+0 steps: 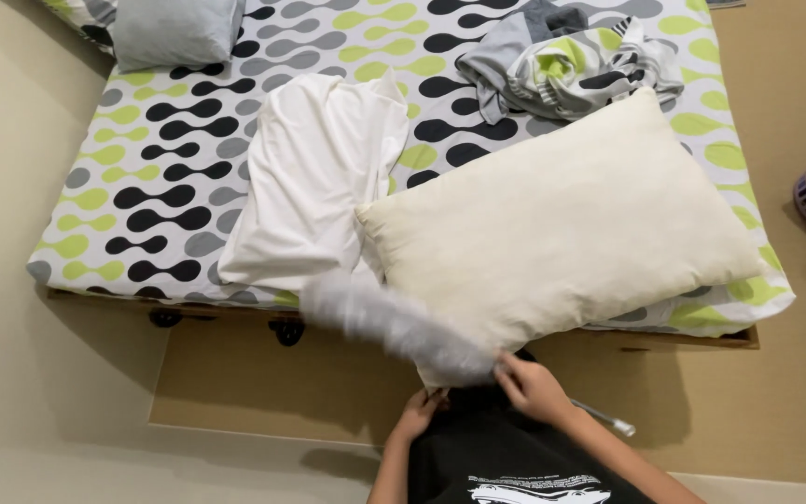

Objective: Removing a pillowcase from a pillow and then thoroughly dusting the pillow using a handheld duster.

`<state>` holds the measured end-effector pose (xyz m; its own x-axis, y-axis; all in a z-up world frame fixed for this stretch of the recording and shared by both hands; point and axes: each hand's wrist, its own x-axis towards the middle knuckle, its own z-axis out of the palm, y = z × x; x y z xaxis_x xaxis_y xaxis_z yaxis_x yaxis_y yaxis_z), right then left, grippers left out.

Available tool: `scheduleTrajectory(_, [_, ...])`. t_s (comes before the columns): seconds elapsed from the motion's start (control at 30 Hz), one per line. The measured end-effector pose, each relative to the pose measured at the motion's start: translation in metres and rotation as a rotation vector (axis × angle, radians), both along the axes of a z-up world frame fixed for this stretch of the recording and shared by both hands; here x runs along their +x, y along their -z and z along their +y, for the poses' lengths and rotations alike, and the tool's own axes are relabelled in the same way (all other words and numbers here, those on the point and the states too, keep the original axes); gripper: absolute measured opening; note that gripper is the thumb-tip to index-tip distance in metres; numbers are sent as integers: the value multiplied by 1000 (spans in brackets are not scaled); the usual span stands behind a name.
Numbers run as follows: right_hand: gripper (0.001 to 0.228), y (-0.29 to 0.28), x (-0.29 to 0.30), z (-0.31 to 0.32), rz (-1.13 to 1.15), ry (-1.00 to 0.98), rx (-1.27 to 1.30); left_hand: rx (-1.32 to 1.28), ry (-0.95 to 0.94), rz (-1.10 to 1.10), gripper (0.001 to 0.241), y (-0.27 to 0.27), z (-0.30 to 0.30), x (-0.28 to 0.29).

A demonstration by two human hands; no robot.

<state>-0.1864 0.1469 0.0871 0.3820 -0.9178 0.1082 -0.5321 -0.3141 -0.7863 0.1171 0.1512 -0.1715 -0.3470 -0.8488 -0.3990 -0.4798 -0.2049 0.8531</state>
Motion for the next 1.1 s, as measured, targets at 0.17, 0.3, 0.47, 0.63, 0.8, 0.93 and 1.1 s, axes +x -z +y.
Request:
scheduleTrajectory(0.17, [34, 44, -1, -21, -99, 375, 268, 353, -266, 626, 28, -37, -3, -9])
scheduleTrajectory(0.3, [27, 49, 4, -11, 62, 111, 294, 448, -487, 1030, 21, -82, -13, -33])
scheduleTrajectory(0.47, [28, 24, 17, -2, 218, -108, 361, 640, -831, 1299, 39, -92, -10, -29])
scheduleTrajectory(0.63, [26, 15, 14, -7, 150, 19, 284, 650, -975, 1131, 63, -23, -9, -7])
scheduleTrajectory(0.8, [28, 27, -12, 11, -36, 87, 292, 493, -763, 457, 75, 23, -27, -29])
scheduleTrajectory(0.93, [31, 62, -64, 37, 330, 334, 195, 571, -751, 532, 86, 34, -38, -39])
scheduleTrajectory(1.1, [38, 147, -134, 80, 303, 991, 379, 519, -578, 302, 110, -91, -66, -52])
